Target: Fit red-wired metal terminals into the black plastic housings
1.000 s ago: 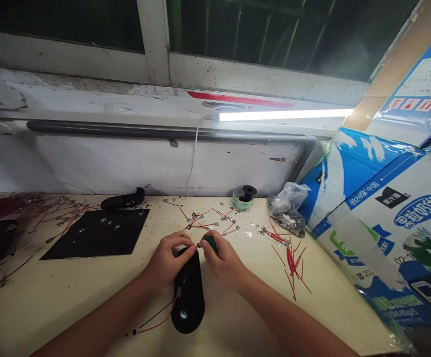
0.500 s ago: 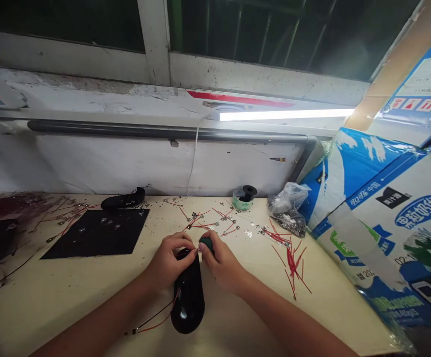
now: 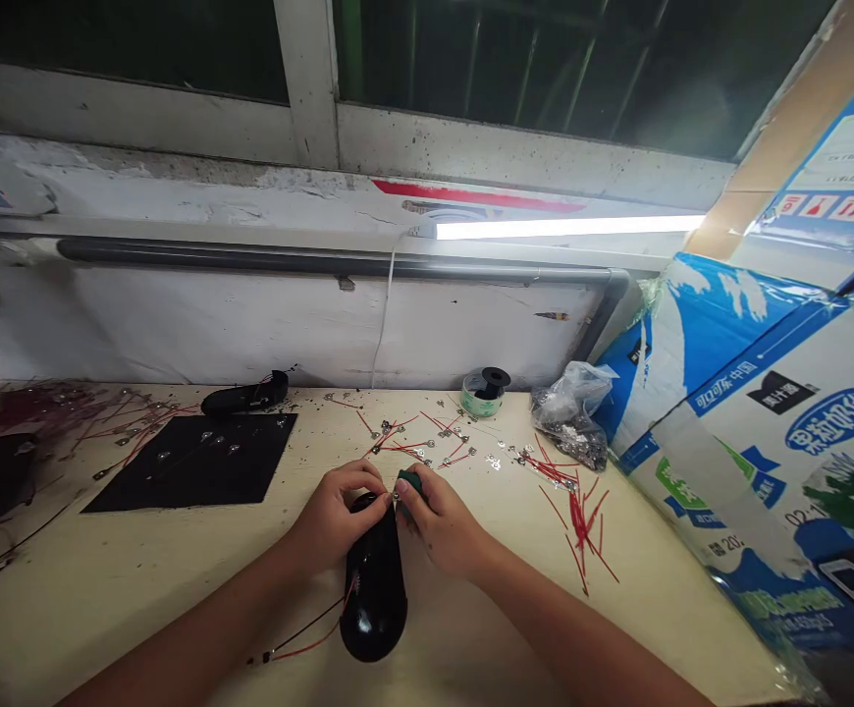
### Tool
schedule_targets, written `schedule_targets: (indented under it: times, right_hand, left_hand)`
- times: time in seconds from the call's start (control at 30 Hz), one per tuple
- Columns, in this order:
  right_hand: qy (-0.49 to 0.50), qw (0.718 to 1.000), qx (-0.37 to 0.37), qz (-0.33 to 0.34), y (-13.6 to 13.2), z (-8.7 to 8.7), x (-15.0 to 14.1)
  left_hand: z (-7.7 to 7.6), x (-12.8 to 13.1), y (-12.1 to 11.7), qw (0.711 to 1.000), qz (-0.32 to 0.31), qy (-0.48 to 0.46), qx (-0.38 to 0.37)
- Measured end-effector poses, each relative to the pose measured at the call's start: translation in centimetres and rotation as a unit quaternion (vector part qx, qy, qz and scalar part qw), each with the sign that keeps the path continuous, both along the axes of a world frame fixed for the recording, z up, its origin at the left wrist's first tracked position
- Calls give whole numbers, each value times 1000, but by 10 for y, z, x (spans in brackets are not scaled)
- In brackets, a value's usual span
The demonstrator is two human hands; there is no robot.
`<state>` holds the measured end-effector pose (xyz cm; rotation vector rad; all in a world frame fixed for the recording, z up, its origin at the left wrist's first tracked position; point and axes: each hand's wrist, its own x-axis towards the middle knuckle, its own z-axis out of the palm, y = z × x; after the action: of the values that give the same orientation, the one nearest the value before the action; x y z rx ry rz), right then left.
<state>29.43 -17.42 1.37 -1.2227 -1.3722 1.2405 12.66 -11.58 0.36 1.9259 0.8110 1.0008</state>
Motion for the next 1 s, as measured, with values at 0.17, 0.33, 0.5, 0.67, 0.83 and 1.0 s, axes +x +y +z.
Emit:
schedule_targets:
  times: [0.17, 0.33, 0.5, 0.67, 0.83, 1.0]
  right_hand:
    - [-4, 1000, -1, 5, 1, 3, 2]
    - [-9, 1000, -1, 17, 1, 4, 3]
    - [7, 1000, -13, 3, 1, 1, 1]
    - [-1, 1000, -12, -4, 1, -1, 1]
    - [17, 1000, -19, 4, 3, -2, 2]
    - [8, 1000, -5, 5, 4, -7, 3]
  left_hand:
    - [-1, 0, 0, 1000, 2, -4, -8]
    - [-1, -1, 0, 1000, 5, -2, -16]
    - [0, -1, -1, 1000, 7, 4, -15]
    - [1, 0, -1, 1000, 12, 7, -5]
    - [2, 1, -2, 1000, 15, 18, 9]
    - [1, 3, -2, 999, 22, 20, 17]
